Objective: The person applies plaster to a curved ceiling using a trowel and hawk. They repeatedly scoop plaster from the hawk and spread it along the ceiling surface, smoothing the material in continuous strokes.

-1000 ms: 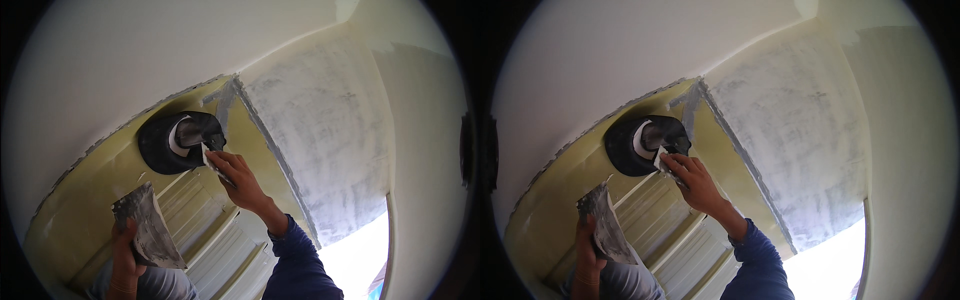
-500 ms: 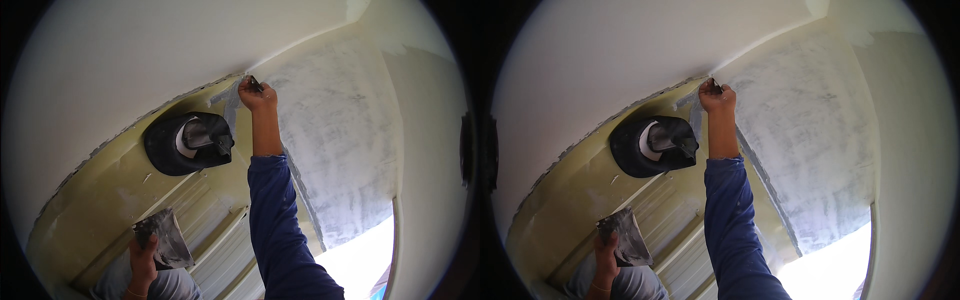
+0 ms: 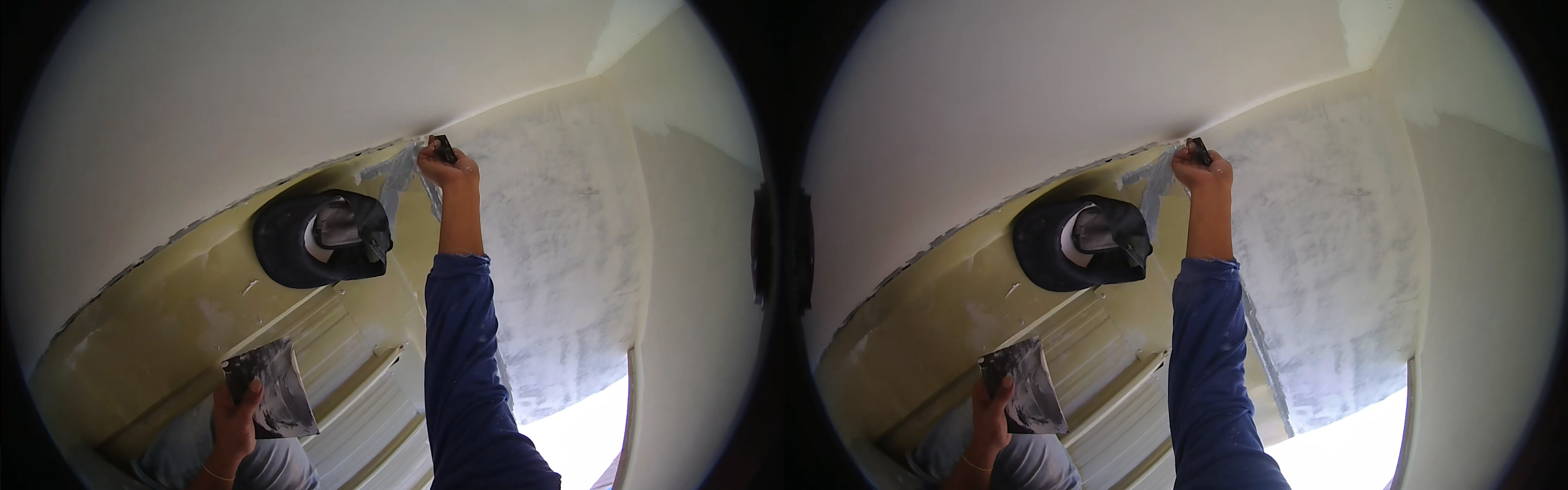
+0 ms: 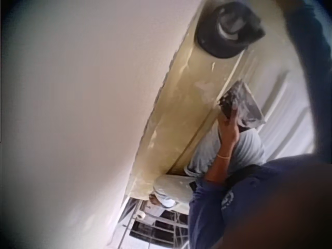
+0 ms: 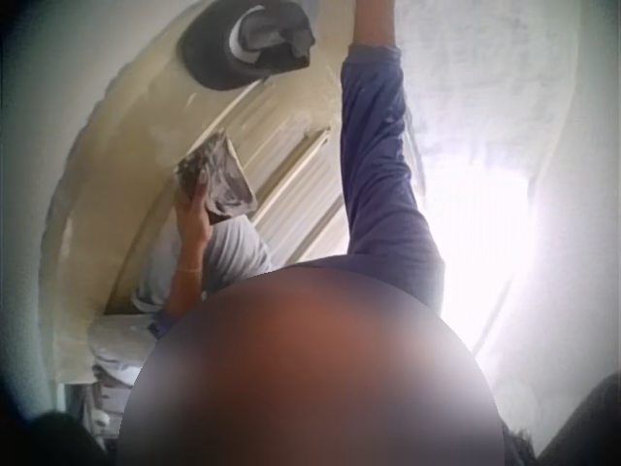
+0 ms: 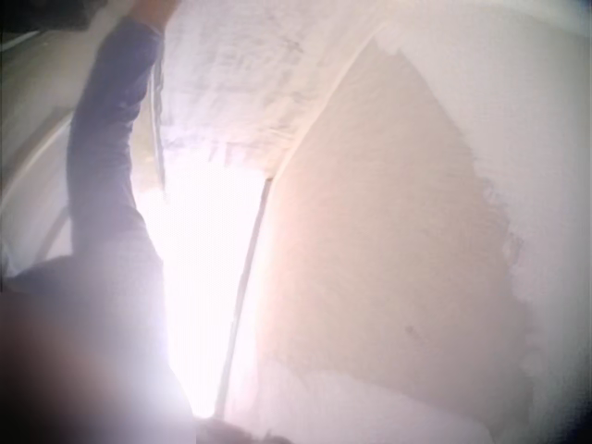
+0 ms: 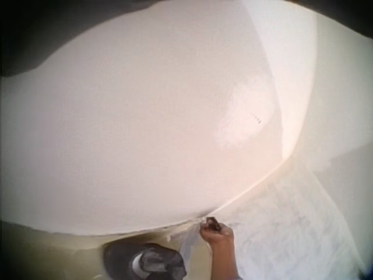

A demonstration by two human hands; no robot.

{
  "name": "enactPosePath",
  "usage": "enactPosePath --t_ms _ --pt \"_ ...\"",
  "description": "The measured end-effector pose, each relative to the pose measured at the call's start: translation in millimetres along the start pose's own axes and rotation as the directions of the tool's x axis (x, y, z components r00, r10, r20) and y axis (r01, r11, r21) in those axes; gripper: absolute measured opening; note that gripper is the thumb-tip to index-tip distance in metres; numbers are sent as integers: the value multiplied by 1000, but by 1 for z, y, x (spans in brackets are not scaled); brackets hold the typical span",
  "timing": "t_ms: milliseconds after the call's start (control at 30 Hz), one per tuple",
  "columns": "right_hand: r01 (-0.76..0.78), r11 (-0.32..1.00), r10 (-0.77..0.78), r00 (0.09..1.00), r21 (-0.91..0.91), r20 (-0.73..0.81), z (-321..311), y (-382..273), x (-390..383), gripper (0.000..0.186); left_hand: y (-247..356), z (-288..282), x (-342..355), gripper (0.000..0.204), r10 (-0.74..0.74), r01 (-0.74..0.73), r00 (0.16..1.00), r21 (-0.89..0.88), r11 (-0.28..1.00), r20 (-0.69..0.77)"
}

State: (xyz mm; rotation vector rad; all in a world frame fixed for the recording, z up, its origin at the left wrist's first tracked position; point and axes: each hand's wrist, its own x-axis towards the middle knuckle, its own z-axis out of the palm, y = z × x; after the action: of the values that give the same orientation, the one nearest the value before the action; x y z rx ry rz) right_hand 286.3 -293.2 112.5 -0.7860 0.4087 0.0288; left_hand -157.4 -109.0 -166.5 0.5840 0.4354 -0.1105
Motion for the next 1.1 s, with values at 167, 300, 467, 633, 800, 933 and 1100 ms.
enactPosePath --t_ms 167,300,467,633,800,933,1100 --pt "47 998 -48 998 32 35 9 -19 -6 38 9 5 -2 37 19 -19 1000 39 999 10" --pt "31 998 -31 999 -58 14 25 -42 -3 41 9 5 -2 31 15 -15 1000 60 998 15" --pt "47 993 -50 998 -108 -23 47 -83 -1 41 7 3 -1 29 25 -25 1000 37 999 2" --pt "98 991 -102 994 -94 -41 67 -121 -13 36 9 8 0 27 56 -57 998 75 996 12" --pt "138 989 -140 990 -62 -33 82 -138 -17 31 12 9 -1 28 84 -83 995 -18 996 47" --pt "159 986 -157 987 -43 43 94 -129 -35 27 7 7 1 28 63 -63 998 -2 998 11" --pt "454 862 -342 850 -227 401 52 -88 -113 38 13 12 1 27 52 -52 999 -31 998 5"
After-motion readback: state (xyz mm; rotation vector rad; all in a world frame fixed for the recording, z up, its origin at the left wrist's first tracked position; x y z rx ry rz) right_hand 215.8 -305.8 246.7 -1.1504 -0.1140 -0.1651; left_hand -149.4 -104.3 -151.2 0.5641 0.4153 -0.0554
